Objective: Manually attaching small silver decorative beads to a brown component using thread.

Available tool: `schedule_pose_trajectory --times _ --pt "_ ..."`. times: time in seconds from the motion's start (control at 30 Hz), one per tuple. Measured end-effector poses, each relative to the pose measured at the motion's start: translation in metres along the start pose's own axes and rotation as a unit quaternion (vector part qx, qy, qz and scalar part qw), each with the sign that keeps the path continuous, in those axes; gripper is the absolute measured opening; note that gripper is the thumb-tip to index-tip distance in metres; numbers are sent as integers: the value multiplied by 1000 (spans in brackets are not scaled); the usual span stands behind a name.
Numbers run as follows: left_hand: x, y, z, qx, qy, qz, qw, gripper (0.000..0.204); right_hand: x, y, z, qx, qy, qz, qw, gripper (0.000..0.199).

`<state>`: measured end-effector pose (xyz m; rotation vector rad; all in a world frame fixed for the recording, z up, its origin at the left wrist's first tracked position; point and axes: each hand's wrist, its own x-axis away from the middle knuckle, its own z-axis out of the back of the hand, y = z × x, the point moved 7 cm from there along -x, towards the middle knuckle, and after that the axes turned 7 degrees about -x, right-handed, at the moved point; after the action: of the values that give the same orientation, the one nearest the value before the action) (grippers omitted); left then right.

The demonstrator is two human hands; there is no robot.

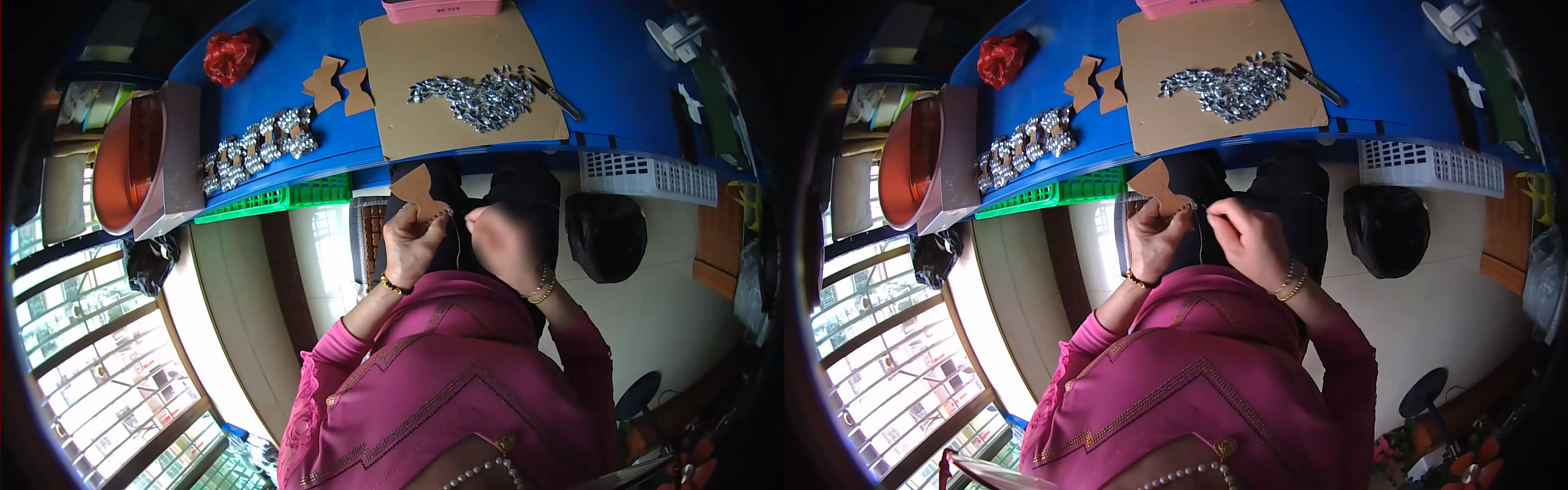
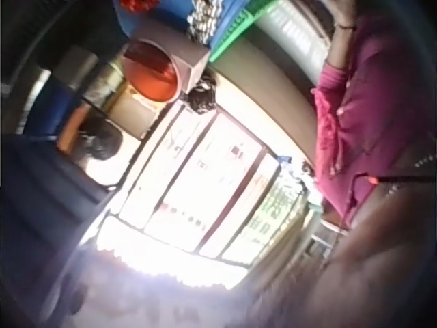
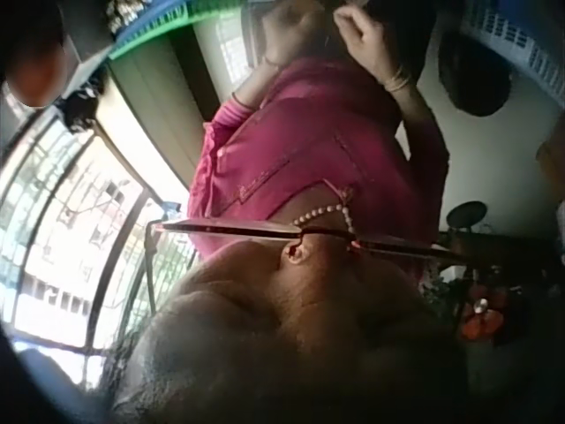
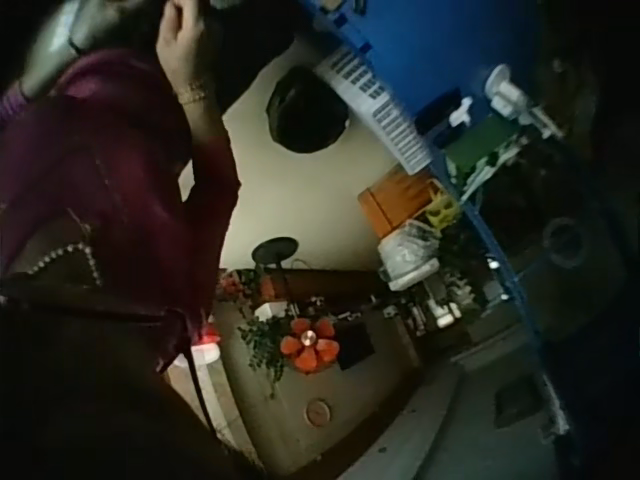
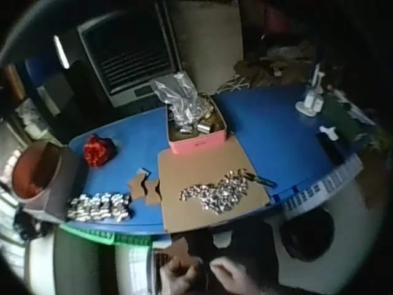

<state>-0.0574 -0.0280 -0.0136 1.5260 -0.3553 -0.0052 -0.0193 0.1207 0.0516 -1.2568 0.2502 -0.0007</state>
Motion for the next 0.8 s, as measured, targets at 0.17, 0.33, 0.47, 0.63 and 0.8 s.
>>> schedule_pose_trajectory --times 0.17,0.33,0.47,0.63,0.8 --pt "-1 -7 0 -16 22 -14 1000 20 -1 -2 -12 59 -34 28 997 8" --pt "-4 -15 1 -45 41 -35 998 26 2 6 -12 77 -30 26 996 9" --pt "-6 -20 4 -85 58 -52 993 29 -1 5 -15 82 -33 29 996 9" --pt "-6 -21 3 -83 64 -62 993 30 0 6 -14 86 -29 26 995 9" --pt "-4 -5 -1 -148 51 -88 984 23 -1 7 -13 93 -19 30 995 7"
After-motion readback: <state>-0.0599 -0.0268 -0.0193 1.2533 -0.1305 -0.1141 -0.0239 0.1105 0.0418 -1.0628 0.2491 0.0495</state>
